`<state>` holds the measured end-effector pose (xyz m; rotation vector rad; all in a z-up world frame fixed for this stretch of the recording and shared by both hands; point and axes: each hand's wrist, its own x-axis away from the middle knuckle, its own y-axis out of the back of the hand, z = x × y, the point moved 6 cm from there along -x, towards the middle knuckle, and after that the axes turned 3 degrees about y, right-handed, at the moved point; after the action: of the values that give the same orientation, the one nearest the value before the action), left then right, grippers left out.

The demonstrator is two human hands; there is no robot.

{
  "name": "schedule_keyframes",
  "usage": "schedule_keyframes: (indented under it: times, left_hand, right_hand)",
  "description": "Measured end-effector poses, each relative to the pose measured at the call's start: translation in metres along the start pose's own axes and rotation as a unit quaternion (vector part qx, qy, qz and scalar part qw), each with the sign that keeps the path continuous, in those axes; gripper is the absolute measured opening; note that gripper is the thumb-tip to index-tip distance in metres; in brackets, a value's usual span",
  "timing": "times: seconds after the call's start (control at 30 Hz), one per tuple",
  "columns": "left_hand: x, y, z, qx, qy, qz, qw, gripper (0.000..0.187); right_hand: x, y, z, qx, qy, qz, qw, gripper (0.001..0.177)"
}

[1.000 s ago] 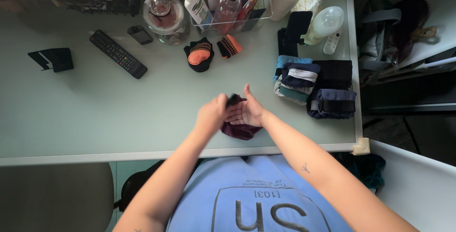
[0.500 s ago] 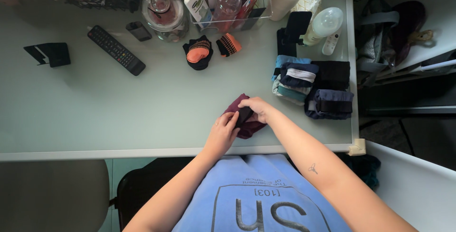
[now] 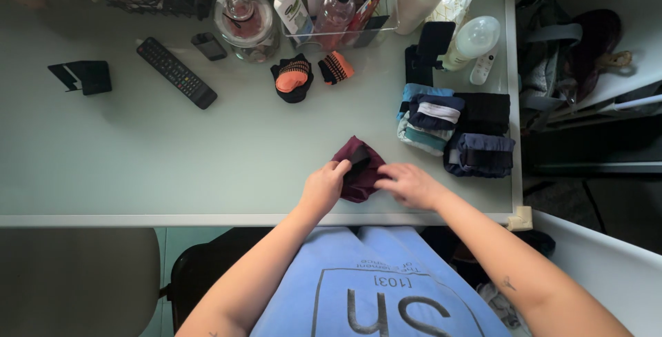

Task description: Folding multiple pairs of underwear on a table and stacking them.

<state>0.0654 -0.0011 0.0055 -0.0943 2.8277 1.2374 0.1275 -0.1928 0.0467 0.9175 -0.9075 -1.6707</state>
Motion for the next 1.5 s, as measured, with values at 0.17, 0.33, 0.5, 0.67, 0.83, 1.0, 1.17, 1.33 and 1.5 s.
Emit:
schedule_keyframes:
  times: [0.17, 0.33, 0.5, 0.67, 0.83, 1.0, 1.17, 1.33, 1.5]
  left_hand:
    - [-0.01, 0.005, -0.018, -0.052, 0.016, 0.026, 0.998, 0.035]
    - [-0.011, 0.003, -0.022, -0.068, 0.043, 0.022, 0.997, 0.037]
    - [-0.011, -0.006, -0.014, -0.064, 0.064, 0.027, 0.996, 0.036]
    - [-0.007, -0.002, -0.004, -0.039, 0.049, 0.01, 0.998, 0.029]
    - [-0.001, 0.005, 0.007, 0.037, 0.096, 0.014, 0.995, 0.031]
    - [0.009, -0.007, 0.02, 0.061, 0.061, 0.004, 0.996, 0.024]
    - [0.01, 0.005, 0.014, 0.142, 0.097, -0.075, 0.982, 0.02]
    - [0.019, 0.013, 0.02, 0.155, 0.15, -0.061, 0.975, 0.016]
    - [0.013, 0.057, -0.015, 0.052, -0.066, -0.079, 0.993, 0.022]
  right_hand:
    - [0.015, -0.039, -0.018, 0.074, 0.003, -0.008, 0.997, 0.037]
    - [-0.008, -0.006, 0.006, 0.096, 0.076, -0.052, 0.991, 0.028]
    - [-0.041, 0.004, 0.015, 0.008, 0.083, -0.071, 0.994, 0.028]
    - [-0.068, -0.021, -0.011, 0.033, -0.011, -0.102, 0.994, 0.024]
    - [-0.08, -0.034, -0.02, 0.051, -0.048, -0.109, 0.992, 0.023]
    - [-0.085, -0.04, -0.027, -0.049, -0.196, -0.107, 0.974, 0.035]
    - [-0.085, -0.06, -0.045, -0.061, -0.203, -0.05, 0.976, 0.043]
    - [-0.084, -0.065, -0.042, -0.079, -0.261, 0.013, 0.962, 0.044]
    - [-0.065, -0.078, -0.042, -0.112, -0.383, -0.107, 0.911, 0.037]
